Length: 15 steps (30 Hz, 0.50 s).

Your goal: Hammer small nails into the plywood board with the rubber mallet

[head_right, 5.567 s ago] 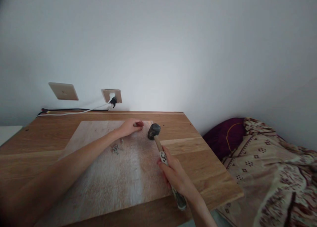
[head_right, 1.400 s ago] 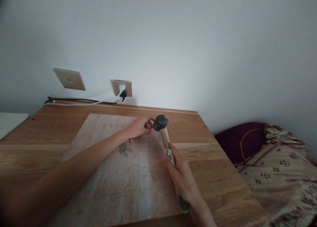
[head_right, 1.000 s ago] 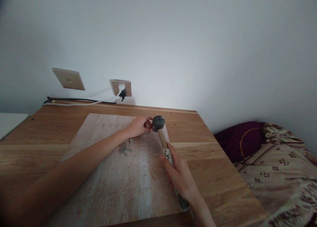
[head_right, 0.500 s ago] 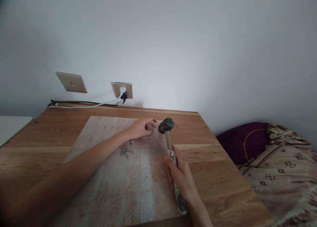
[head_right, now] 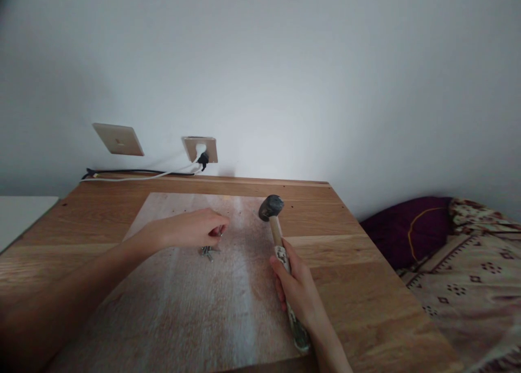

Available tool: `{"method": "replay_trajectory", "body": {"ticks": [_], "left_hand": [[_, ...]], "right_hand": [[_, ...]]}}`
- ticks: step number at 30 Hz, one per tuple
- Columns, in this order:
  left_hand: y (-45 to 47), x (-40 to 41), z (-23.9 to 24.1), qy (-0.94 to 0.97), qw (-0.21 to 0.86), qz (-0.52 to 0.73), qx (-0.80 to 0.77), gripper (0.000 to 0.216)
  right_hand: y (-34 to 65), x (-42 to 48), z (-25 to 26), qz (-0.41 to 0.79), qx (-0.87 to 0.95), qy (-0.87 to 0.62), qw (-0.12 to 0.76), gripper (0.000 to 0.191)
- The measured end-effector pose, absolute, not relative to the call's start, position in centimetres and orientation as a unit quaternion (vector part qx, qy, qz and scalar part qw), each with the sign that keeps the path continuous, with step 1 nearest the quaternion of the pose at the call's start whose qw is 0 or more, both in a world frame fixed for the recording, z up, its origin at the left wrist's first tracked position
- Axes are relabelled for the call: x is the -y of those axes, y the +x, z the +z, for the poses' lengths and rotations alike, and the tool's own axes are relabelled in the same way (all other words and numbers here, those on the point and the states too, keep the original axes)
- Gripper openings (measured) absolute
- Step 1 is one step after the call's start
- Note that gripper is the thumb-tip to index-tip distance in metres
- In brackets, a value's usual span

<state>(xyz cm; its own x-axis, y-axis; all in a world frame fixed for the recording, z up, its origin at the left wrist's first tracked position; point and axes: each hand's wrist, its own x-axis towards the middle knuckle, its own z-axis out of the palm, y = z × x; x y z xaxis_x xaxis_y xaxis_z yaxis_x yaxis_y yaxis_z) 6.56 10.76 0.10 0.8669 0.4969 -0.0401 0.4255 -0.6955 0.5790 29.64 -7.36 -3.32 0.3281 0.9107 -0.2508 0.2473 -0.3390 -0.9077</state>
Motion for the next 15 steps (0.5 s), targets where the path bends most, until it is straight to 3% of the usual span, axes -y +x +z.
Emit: {"method": "replay_trajectory", "body": {"ticks": [5,15], "left_hand": [[7.6,-11.4,-0.4,0.924,0.315,0.063,-0.207,0.022],[12.0,-14.0,-4.4,0.849,0.335,0.268,-0.309,0.012]], "right_hand": [[29.5,7.4,-3.1,0.416,0.407,-0.710,0.395,0.066],[29.7,7.5,-3.2,0.415,0.415,-0.709,0.391,0.067]]}}
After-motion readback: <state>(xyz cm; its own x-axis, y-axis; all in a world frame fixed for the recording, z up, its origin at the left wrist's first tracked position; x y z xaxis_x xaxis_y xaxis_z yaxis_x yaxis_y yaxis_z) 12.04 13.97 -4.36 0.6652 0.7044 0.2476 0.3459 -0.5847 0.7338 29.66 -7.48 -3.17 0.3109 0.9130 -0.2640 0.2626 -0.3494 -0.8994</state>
